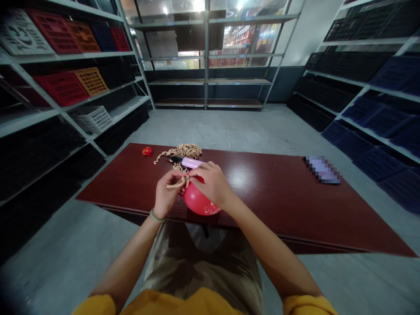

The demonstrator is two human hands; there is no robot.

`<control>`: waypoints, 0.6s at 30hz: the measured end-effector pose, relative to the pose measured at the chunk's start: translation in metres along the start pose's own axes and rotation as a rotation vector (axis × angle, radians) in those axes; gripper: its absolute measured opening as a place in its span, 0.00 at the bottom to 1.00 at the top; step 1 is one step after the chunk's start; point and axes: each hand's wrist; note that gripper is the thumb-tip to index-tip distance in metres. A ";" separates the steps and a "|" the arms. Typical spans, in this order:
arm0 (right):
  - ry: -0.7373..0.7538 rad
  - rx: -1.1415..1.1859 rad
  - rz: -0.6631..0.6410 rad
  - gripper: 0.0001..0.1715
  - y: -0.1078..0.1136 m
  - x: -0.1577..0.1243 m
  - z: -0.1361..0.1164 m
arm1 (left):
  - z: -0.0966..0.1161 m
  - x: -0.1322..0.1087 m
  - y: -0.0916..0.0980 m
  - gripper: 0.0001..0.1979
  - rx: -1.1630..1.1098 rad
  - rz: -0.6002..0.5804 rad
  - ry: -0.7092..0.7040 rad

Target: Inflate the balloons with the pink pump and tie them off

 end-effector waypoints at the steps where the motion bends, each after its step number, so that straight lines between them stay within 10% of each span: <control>1: 0.001 0.000 0.006 0.07 0.000 0.000 0.000 | 0.001 0.000 0.000 0.08 0.009 0.000 0.003; 18: 0.040 -0.279 0.112 0.04 0.008 -0.010 0.002 | 0.006 0.005 -0.014 0.08 -0.027 -0.013 0.019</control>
Point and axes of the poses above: each hand's wrist, its own x-axis towards the middle knuckle, its own y-axis out of the back of the hand, z = x × y, and after that the axes turned 4 degrees about -x, right-handed
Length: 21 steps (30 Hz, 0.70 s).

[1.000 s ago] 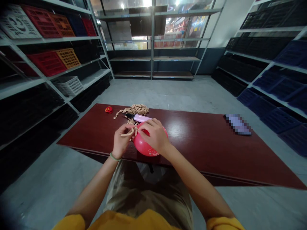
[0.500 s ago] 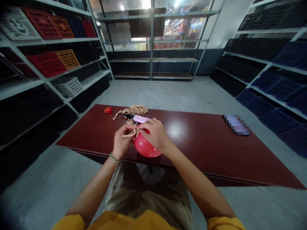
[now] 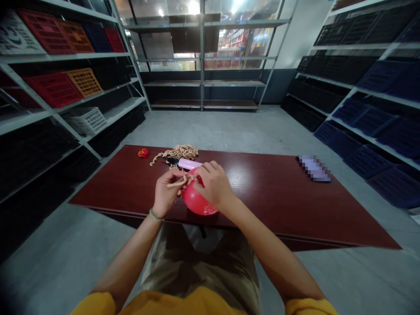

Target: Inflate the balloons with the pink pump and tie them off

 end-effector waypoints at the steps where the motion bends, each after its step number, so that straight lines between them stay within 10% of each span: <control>1: 0.002 -0.009 -0.002 0.04 0.001 0.000 0.001 | 0.001 0.000 -0.001 0.08 -0.008 0.002 0.003; 21: 0.016 -0.107 -0.004 0.06 0.004 -0.017 0.007 | 0.000 0.004 -0.010 0.09 -0.021 0.104 0.078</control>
Point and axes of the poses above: each hand's wrist, its own x-axis towards the middle knuckle, its own y-axis out of the back of the hand, z = x × y, and after that the axes turned 4 degrees about -x, right-handed
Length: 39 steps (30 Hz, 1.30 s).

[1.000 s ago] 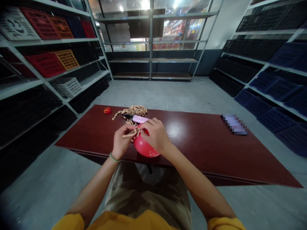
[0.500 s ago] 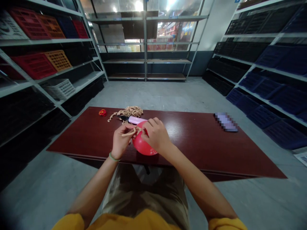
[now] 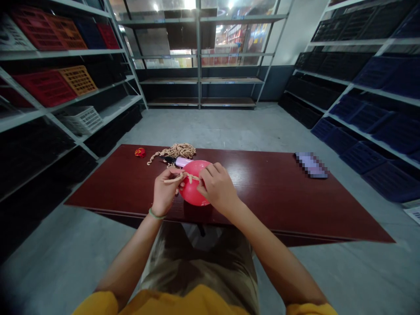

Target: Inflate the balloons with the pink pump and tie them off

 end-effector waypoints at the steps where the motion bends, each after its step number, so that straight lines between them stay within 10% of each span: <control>1: -0.003 0.001 0.003 0.06 0.001 0.000 -0.001 | 0.001 0.000 -0.001 0.09 -0.013 0.003 0.012; 6: -0.065 0.144 0.141 0.09 0.009 0.000 0.004 | 0.007 0.009 0.003 0.10 -0.200 0.018 0.015; 9: -0.292 0.346 0.322 0.30 0.003 -0.003 0.019 | 0.009 0.019 0.011 0.10 -0.394 0.067 -0.059; 18: -0.749 1.707 0.268 0.60 -0.043 0.002 0.010 | -0.033 0.029 0.017 0.15 -0.636 0.128 0.059; 32: -0.895 1.756 0.427 0.37 -0.060 0.010 0.049 | -0.060 0.036 0.016 0.22 -0.471 0.035 0.096; 39: -1.076 1.539 0.755 0.56 -0.098 0.034 0.129 | -0.055 0.068 0.041 0.23 -0.340 0.152 0.040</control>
Point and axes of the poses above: each hand's wrist, its own x-axis towards the middle knuckle, its own y-axis out of the back of the hand, z = x × y, and after that the axes turned 4 degrees about -x, right-handed
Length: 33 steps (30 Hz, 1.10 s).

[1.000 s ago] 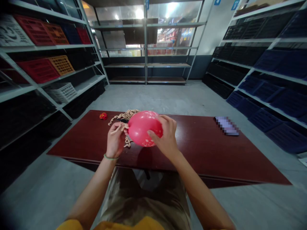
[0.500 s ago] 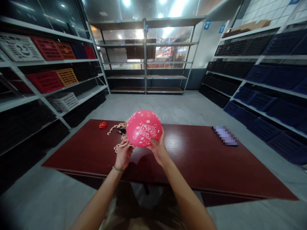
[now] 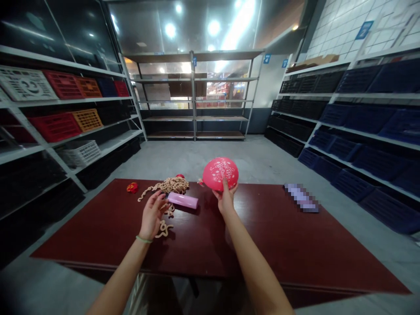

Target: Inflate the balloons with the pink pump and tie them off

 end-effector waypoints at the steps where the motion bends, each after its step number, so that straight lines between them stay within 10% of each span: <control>1: 0.025 -0.005 0.015 0.58 0.000 0.011 0.003 | 0.000 0.003 0.003 0.23 0.023 0.009 -0.010; 7: 0.064 -0.050 0.050 0.60 0.004 0.053 0.027 | -0.007 0.022 0.030 0.25 0.138 0.062 -0.081; 16: 0.123 -0.256 -0.075 0.27 0.005 0.042 0.062 | 0.005 0.065 0.094 0.24 0.389 0.134 -0.159; 24: 0.210 -0.636 -0.599 0.15 -0.097 -0.009 0.110 | 0.030 0.070 0.146 0.22 0.386 0.274 -0.209; 33: 0.391 -1.098 -1.017 0.12 -0.233 -0.062 0.221 | 0.041 0.075 0.164 0.17 0.202 0.649 -0.382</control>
Point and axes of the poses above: each hand's wrist, its own x-axis towards the middle knuckle, its own y-axis out of the back of the hand, z = x × y, and after that the axes turned 4 degrees about -x, right-handed
